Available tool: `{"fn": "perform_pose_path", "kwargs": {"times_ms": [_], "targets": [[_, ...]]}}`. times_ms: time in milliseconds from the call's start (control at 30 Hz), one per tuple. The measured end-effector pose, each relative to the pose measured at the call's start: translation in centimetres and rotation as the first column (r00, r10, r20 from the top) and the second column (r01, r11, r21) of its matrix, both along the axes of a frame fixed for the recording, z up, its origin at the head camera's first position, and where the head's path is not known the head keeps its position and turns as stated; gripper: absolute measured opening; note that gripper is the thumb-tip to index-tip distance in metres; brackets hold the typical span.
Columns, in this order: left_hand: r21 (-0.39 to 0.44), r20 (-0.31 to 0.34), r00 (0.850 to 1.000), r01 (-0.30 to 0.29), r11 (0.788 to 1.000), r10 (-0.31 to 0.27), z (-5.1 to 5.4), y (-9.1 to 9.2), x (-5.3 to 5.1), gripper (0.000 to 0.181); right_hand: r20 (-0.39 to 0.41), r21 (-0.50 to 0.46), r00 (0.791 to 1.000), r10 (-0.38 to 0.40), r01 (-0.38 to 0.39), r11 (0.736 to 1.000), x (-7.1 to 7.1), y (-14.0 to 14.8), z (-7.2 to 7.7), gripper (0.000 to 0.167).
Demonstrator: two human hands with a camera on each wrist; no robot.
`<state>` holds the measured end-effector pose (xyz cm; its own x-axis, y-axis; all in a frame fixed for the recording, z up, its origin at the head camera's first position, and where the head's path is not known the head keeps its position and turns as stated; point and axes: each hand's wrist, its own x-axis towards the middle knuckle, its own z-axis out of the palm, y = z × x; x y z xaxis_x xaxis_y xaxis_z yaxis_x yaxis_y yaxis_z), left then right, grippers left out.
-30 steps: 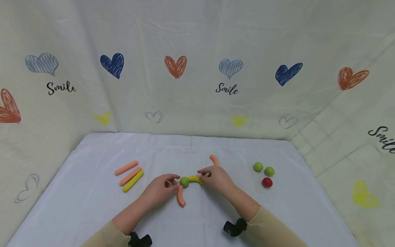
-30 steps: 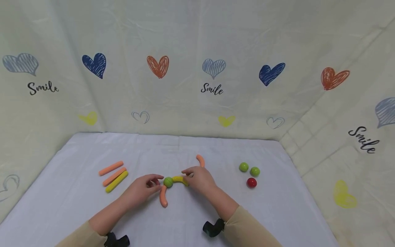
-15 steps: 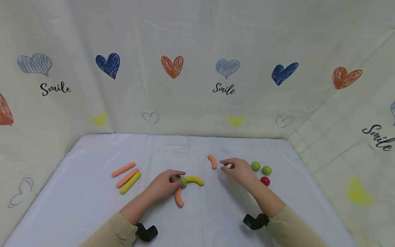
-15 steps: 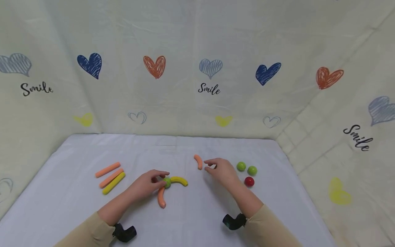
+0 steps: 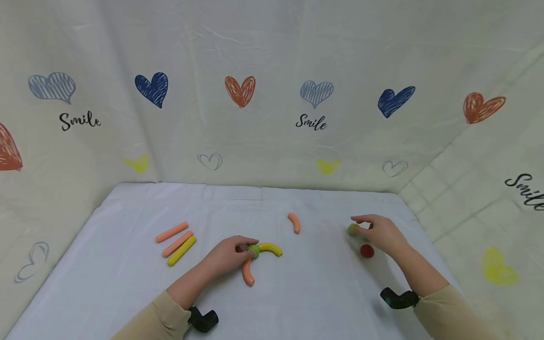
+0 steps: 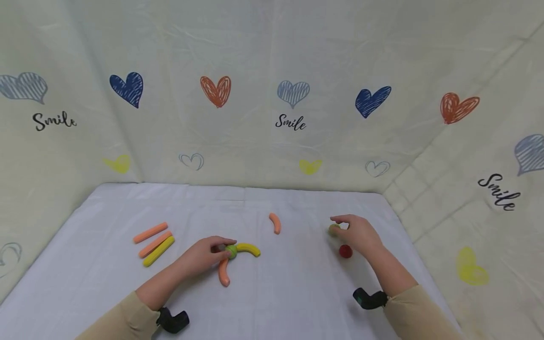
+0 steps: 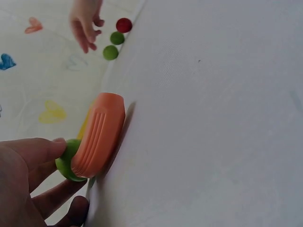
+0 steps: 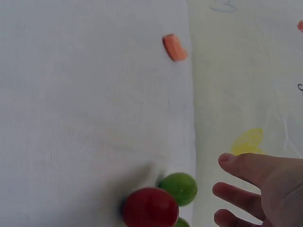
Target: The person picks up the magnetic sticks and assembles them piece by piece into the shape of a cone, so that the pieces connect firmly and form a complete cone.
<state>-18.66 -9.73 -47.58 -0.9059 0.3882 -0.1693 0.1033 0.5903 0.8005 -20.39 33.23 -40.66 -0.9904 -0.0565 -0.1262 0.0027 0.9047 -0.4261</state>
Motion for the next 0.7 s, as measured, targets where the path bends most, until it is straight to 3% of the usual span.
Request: {"fn": "perform_pose_path", "kwargs": {"times_ms": [300, 700], "targets": [[0.0, 0.004, 1.0, -0.009, 1.0, 0.009, -0.1, -0.1, 0.0, 0.033, 0.07, 0.0, 0.995, 0.065, -0.065, 0.998, -1.1, 2.8, -0.6, 0.045], [-0.003, 0.023, 1.0, -0.014, 1.0, 0.014, 0.0, -0.3, -0.1, 0.035, 0.111, 0.078, 0.98, 0.163, -0.172, 0.982, -2.7, 2.9, -1.7, 0.042]]}}
